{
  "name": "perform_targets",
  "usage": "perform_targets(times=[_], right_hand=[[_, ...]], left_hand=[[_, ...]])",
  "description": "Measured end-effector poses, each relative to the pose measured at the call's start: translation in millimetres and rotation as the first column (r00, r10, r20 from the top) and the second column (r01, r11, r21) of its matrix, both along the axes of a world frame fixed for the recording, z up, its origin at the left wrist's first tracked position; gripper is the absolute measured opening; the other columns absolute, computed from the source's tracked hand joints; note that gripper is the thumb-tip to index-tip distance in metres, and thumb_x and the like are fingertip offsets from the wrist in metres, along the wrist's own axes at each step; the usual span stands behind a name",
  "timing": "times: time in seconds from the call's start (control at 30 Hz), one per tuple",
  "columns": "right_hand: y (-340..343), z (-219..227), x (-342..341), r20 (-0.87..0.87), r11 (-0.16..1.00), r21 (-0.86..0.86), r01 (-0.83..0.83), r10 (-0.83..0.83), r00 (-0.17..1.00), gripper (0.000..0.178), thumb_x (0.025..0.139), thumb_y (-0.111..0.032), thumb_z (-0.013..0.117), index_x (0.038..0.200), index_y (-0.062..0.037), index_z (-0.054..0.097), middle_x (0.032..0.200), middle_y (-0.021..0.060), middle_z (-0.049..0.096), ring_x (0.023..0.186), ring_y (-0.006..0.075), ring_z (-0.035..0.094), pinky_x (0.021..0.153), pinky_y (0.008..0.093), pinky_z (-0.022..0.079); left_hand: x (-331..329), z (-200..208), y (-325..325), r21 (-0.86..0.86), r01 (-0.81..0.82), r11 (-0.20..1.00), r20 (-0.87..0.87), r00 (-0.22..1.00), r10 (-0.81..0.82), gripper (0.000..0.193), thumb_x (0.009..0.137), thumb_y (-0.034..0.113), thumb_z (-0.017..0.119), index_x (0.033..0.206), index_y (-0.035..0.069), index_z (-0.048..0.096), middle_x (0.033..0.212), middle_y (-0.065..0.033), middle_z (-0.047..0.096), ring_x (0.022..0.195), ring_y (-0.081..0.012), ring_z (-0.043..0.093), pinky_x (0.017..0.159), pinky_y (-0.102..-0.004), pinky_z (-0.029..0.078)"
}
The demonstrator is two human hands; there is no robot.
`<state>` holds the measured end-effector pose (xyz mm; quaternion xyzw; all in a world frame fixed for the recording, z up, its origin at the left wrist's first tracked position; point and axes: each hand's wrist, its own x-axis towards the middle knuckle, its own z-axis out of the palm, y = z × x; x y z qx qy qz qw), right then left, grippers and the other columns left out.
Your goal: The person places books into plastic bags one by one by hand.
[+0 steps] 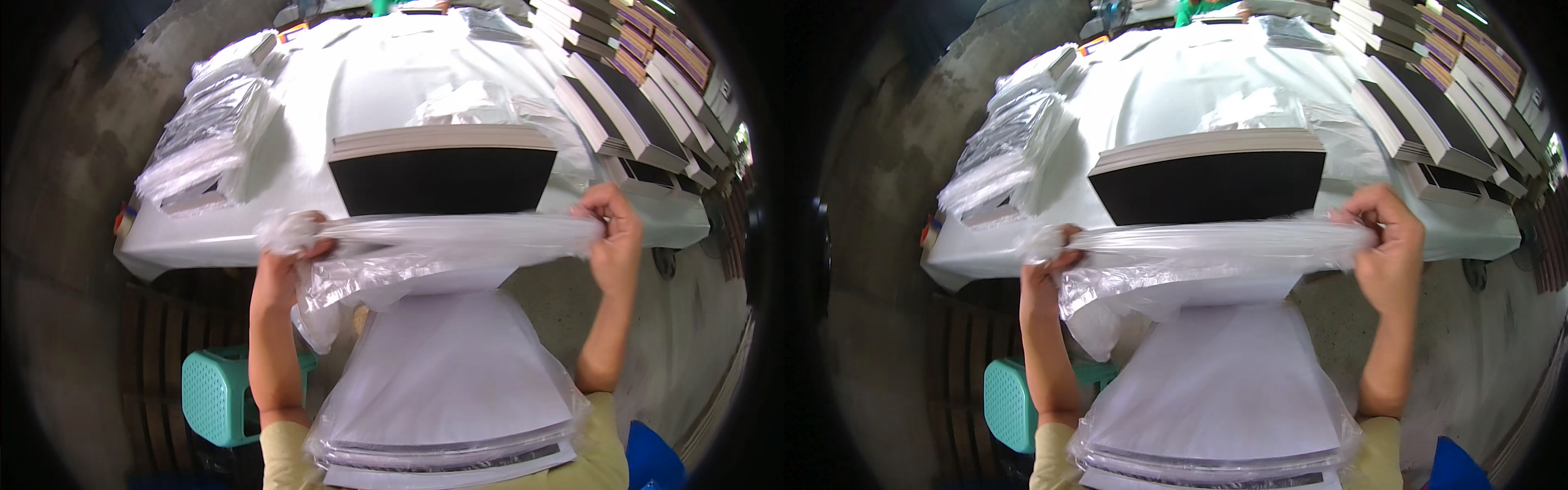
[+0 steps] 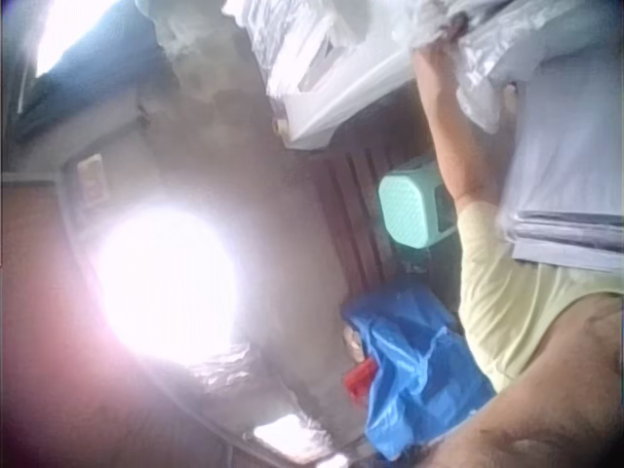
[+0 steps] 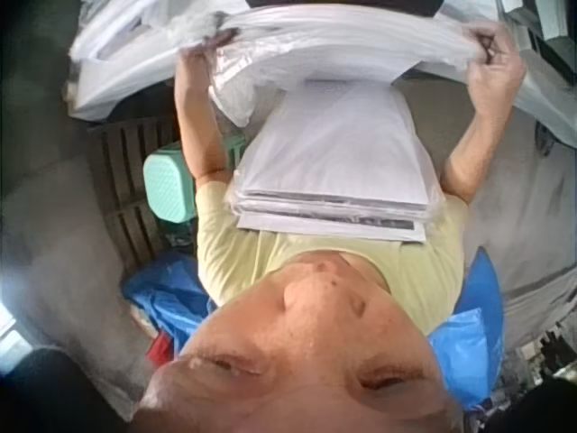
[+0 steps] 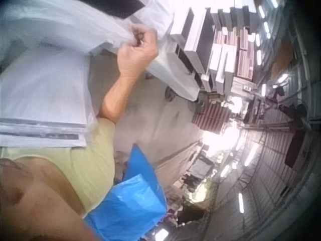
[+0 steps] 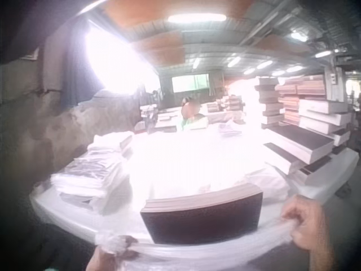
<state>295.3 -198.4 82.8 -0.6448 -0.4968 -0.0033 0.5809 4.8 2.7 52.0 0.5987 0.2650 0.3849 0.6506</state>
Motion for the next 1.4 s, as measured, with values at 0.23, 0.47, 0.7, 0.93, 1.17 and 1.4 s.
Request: perform_targets(times=[0.23,0.47,0.7,0.93,1.17,1.4], right_hand=[[-47.1,-30.2,3.4,-0.866,0.783,0.054,-0.62,0.346,0.362,0.052,0.067,-0.014,0.069,0.111,-0.001,0.045,0.08,0.0038,0.057,0.065,0.0066,0.052,0.055,0.0174,0.038],[-44.3,-201.7,24.4,-0.989,0.878,-0.098,-0.469,-0.035,0.142,0.036,0.078,-0.006,0.059,0.112,-0.007,0.048,0.079,0.0018,0.057,0.067,0.0084,0.054,0.058,0.0207,0.042],[-32.9,-334.3,40.4,-0.452,0.822,-0.561,-0.097,-0.206,0.868,0.013,0.075,-0.009,0.062,0.087,-0.0052,0.058,0.075,0.0007,0.057,0.067,0.0104,0.053,0.06,0.0227,0.042],[-26.4,-145.6,42.9,-0.637,0.881,-0.268,-0.39,0.141,0.758,0.013,0.072,-0.007,0.064,0.081,-0.0051,0.055,0.068,-0.0025,0.052,0.064,0.0046,0.046,0.059,0.0195,0.038],[60.2,-11.0,-84.7,0.068,0.777,-0.183,-0.602,0.621,0.781,0.058,0.059,-0.03,0.078,0.104,-0.0049,0.05,0.089,0.0023,0.051,0.075,0.0109,0.048,0.066,0.0248,0.039],[82.8,-36.2,-93.3,-0.376,0.855,0.058,-0.515,0.497,0.782,0.019,0.078,-0.014,0.063,0.082,-0.0004,0.051,0.064,-0.0012,0.053,0.061,0.0043,0.05,0.057,0.0181,0.041]], left_hand=[[-2.9,-70.1,22.9,-0.341,0.498,0.797,-0.213,0.785,-0.582,0.027,0.071,0.009,0.065,0.096,0.002,0.059,0.086,-0.0036,0.059,0.078,-0.0123,0.054,0.071,-0.0244,0.041],[-0.4,-163.5,-12.8,-0.644,0.179,0.744,-0.101,0.944,-0.315,0.03,0.076,0.016,0.066,0.101,0.006,0.053,0.085,-0.0039,0.058,0.077,-0.0124,0.056,0.066,-0.0269,0.046],[-17.4,-265.5,6.4,-0.528,0.008,0.849,-0.125,0.988,-0.087,0.02,0.078,0.017,0.059,0.095,0.008,0.054,0.078,-0.0005,0.054,0.059,-0.0091,0.049,0.05,-0.0244,0.04],[-47.2,-93.8,17.6,-0.165,0.073,0.984,0.392,0.92,-0.002,0.032,0.083,0.039,0.052,0.096,0.01,0.05,0.083,-0.0024,0.048,0.057,-0.0074,0.039,0.042,-0.0194,0.031],[40.9,-1.0,-42.4,-0.171,0.215,0.962,0.579,0.812,-0.079,0.043,0.085,0.042,0.048,0.112,0.008,0.041,0.112,-0.0076,0.04,0.074,-0.0122,0.04,0.059,-0.0247,0.041],[64.7,-6.4,-62.2,-0.376,0.365,0.851,0.564,0.819,-0.102,0.051,0.085,0.043,0.045,0.118,0.004,0.04,0.115,-0.0112,0.045,0.097,-0.0195,0.05,0.083,-0.0347,0.044]])
